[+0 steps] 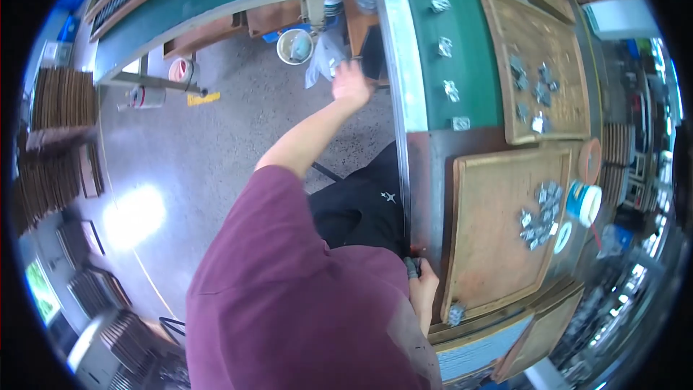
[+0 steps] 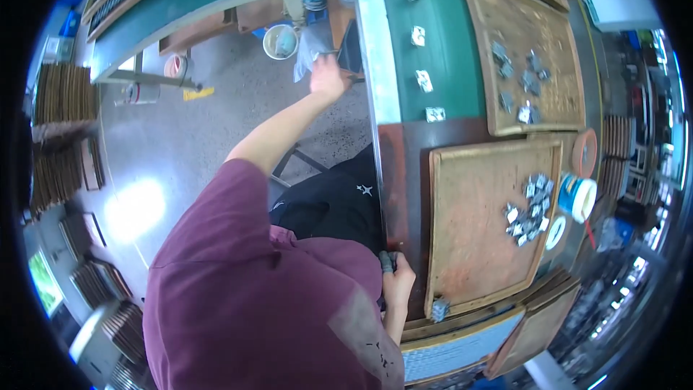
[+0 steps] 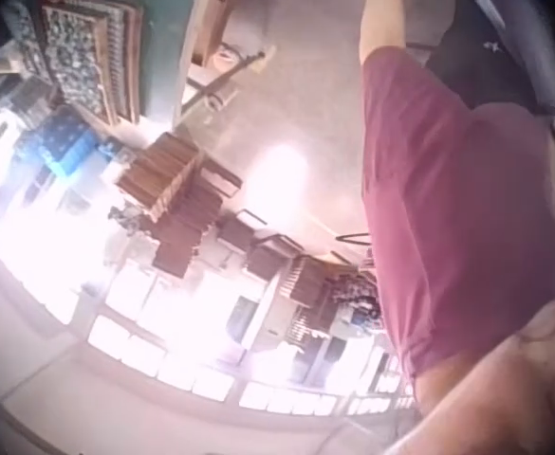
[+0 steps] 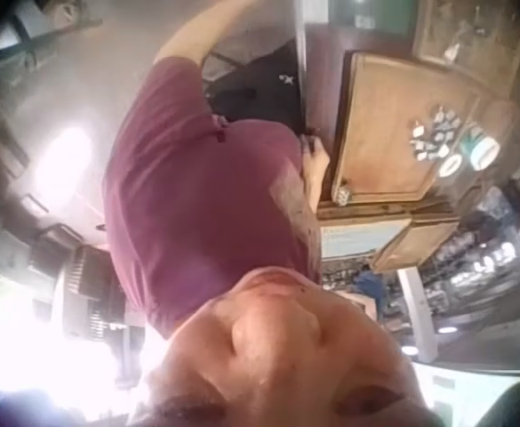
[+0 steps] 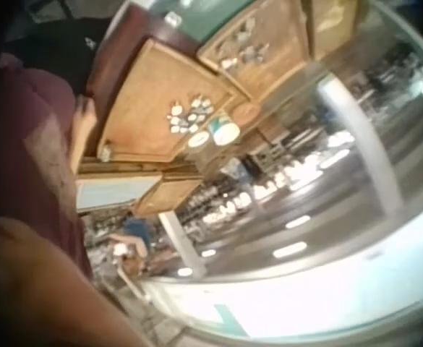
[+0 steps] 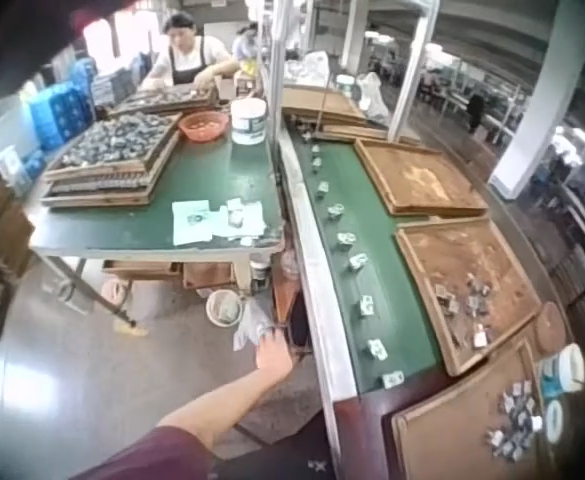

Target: The person sorts small metal electronic components by hand, placing them into a grid-like tray.

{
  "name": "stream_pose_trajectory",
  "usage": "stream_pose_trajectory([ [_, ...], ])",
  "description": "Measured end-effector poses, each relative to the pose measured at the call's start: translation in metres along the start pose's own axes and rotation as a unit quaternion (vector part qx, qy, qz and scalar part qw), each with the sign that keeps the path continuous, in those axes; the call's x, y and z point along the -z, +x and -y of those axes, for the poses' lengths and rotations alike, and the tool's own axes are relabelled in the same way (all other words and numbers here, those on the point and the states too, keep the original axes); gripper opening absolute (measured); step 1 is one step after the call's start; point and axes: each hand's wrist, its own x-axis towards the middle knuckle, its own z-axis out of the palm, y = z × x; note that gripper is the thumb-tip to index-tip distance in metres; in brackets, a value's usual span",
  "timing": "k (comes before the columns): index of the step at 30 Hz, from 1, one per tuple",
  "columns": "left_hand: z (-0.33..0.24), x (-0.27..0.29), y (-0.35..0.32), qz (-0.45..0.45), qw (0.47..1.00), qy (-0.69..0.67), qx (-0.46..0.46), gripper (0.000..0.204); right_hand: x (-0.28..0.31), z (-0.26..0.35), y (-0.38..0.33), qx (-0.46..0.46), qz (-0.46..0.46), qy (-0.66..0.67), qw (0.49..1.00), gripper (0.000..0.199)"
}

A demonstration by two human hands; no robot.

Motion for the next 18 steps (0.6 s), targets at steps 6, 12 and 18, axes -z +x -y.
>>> stream_pose_trajectory([
  [6, -0.019, -0.025, 0.044, 0.006, 0.993, -0.016, 0.113, 0.075, -0.009, -0.005, 0.001, -0.101, -0.001, 0.019, 0.995, 0.018],
  [12, -0.003, -0.021, 0.038, 0.028, 0.993, -0.034, 0.11, 0.074, -0.013, -0.004, 0.004, -0.11, -0.041, 0.04, 0.992, 0.023],
  [18, 0.002, -0.016, 0.033, -0.003, 0.993, 0.004, 0.12, 0.075, -0.007, 0.012, 0.014, -0.109, -0.044, 0.0, 0.993, 0.027],
])
